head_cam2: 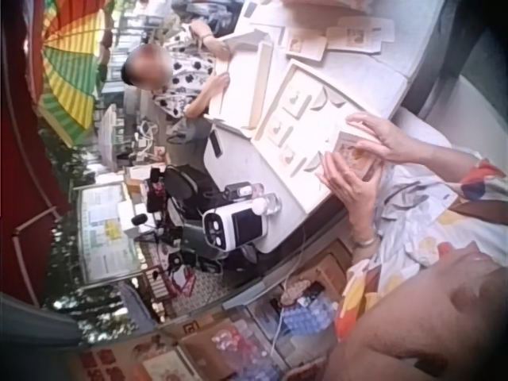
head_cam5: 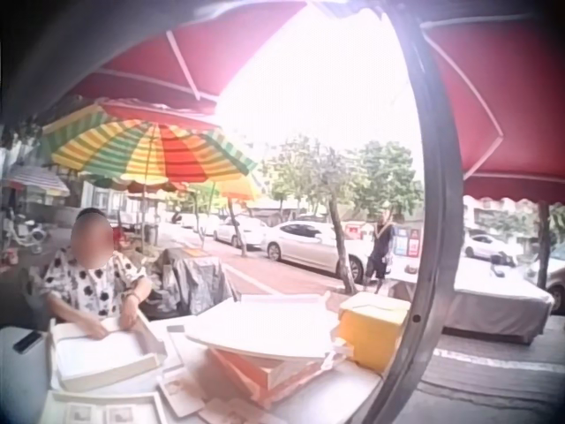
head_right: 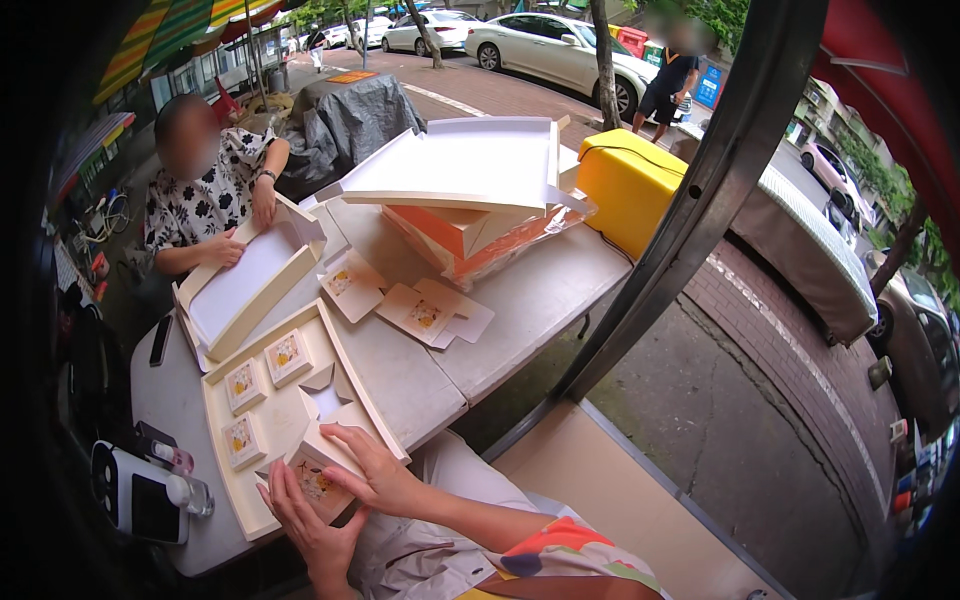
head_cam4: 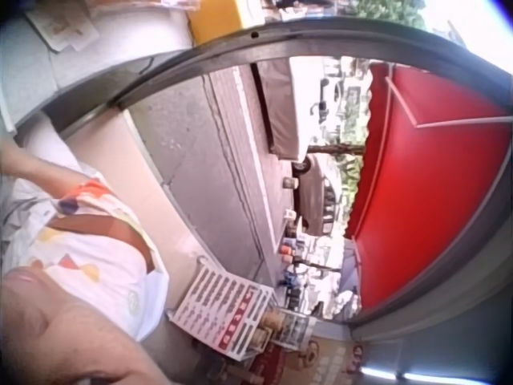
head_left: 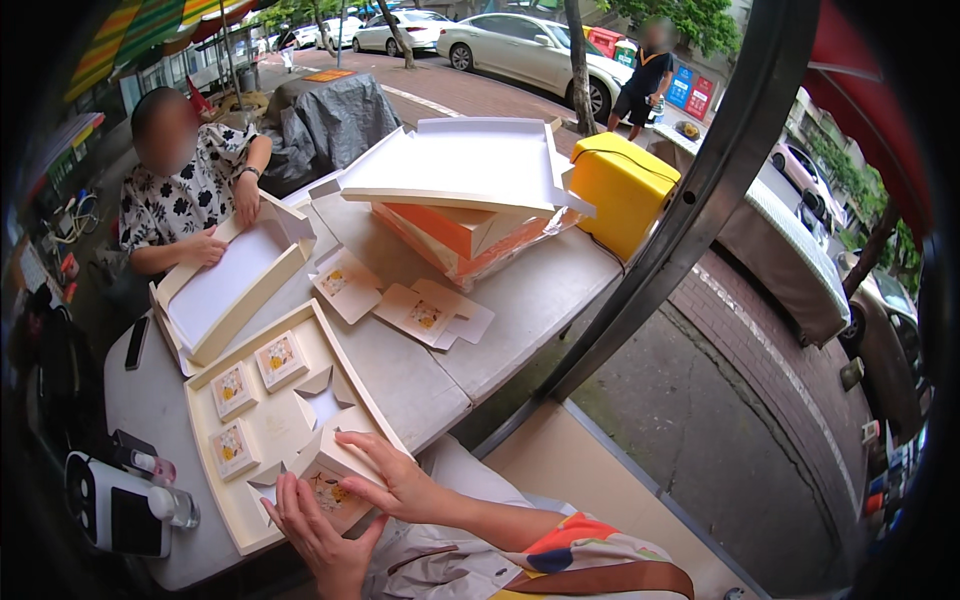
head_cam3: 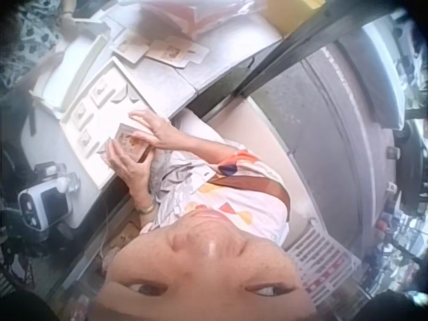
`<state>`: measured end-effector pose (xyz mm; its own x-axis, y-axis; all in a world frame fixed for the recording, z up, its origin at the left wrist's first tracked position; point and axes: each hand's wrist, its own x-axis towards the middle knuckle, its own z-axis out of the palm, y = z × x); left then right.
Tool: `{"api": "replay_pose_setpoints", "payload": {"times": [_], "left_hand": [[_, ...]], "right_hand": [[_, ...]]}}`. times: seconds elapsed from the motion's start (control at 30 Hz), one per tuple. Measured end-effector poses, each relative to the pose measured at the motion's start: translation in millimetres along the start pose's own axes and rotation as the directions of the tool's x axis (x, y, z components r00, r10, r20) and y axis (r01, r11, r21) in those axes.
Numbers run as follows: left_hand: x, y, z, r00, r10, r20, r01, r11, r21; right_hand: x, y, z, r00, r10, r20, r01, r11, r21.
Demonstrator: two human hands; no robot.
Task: The person assembles small decorative boxes by folding flat pieces into shape and placing them into a larger tray. They repeat this process for several boxes, arranging each finished box into the tray.
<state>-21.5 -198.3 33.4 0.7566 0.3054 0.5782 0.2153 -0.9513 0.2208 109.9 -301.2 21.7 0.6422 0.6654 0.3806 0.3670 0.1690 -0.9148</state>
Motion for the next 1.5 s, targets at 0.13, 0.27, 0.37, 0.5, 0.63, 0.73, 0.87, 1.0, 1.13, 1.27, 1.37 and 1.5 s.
{"api": "replay_pose_setpoints", "payload": {"times": [0.13, 0.27, 0.37, 0.5, 0.63, 0.73, 0.87, 1.0, 1.13, 1.27, 1.37, 1.5], "left_hand": [[-1.5, -3.1, 8.5, 1.0, -0.018, -0.023, 0.019, 0.998, 0.064], [-1.9, -4.8, 10.8, 0.999, -0.044, -0.027, 0.045, 0.998, 0.041], [-1.1, -4.4, 10.4, 0.997, -0.069, -0.033, 0.069, 0.998, -0.016], [-2.0, -7.9, 11.7, 0.997, -0.08, -0.011, 0.08, 0.996, -0.045], [-2.3, -7.8, 11.3, 0.997, -0.08, -0.008, 0.079, 0.994, -0.073], [-3.0, -8.5, 12.1, 0.997, -0.07, -0.013, 0.069, 0.995, -0.076], [-2.0, -6.9, 12.0, 0.998, -0.053, -0.028, 0.051, 0.996, -0.075], [-2.7, -5.8, 9.8, 0.998, -0.045, -0.04, 0.042, 0.997, -0.069], [2.8, -3.6, 10.1, 0.997, -0.027, -0.07, 0.025, 0.999, -0.034], [0.8, -5.3, 8.9, 0.996, -0.06, -0.059, 0.055, 0.995, -0.08], [2.9, -5.5, 7.7, 0.997, -0.071, -0.016, 0.068, 0.983, -0.169], [0.6, -8.8, 6.6, 0.995, -0.097, -0.019, 0.092, 0.979, -0.182]], "right_hand": [[-5.2, 9.4, 12.1, 0.993, -0.115, 0.023, 0.115, 0.993, -0.008], [-6.1, 9.7, 13.9, 0.988, -0.144, 0.052, 0.145, 0.989, -0.01], [-6.1, 9.0, 13.5, 0.986, -0.16, 0.049, 0.161, 0.987, -0.012], [-6.7, 6.1, 11.2, 0.987, -0.142, 0.072, 0.142, 0.99, -0.005], [-6.7, 5.9, 9.4, 0.985, -0.145, 0.092, 0.145, 0.989, 0.0], [-7.3, 6.1, 9.1, 0.984, -0.146, 0.097, 0.148, 0.989, -0.006], [-7.3, 6.3, 8.6, 0.985, -0.146, 0.097, 0.148, 0.989, -0.008], [-7.0, 6.0, 8.9, 0.983, -0.156, 0.096, 0.158, 0.987, -0.013], [-2.4, 1.8, 2.1, 0.986, -0.084, 0.145, 0.077, 0.996, 0.051], [-5.5, 5.2, 5.7, 0.991, -0.03, 0.132, 0.011, 0.989, 0.146], [-9.1, 10.0, 4.0, 0.992, 0.034, 0.119, -0.065, 0.96, 0.272], [-6.5, 6.8, 5.1, 0.983, 0.08, 0.166, -0.137, 0.917, 0.374]]}}
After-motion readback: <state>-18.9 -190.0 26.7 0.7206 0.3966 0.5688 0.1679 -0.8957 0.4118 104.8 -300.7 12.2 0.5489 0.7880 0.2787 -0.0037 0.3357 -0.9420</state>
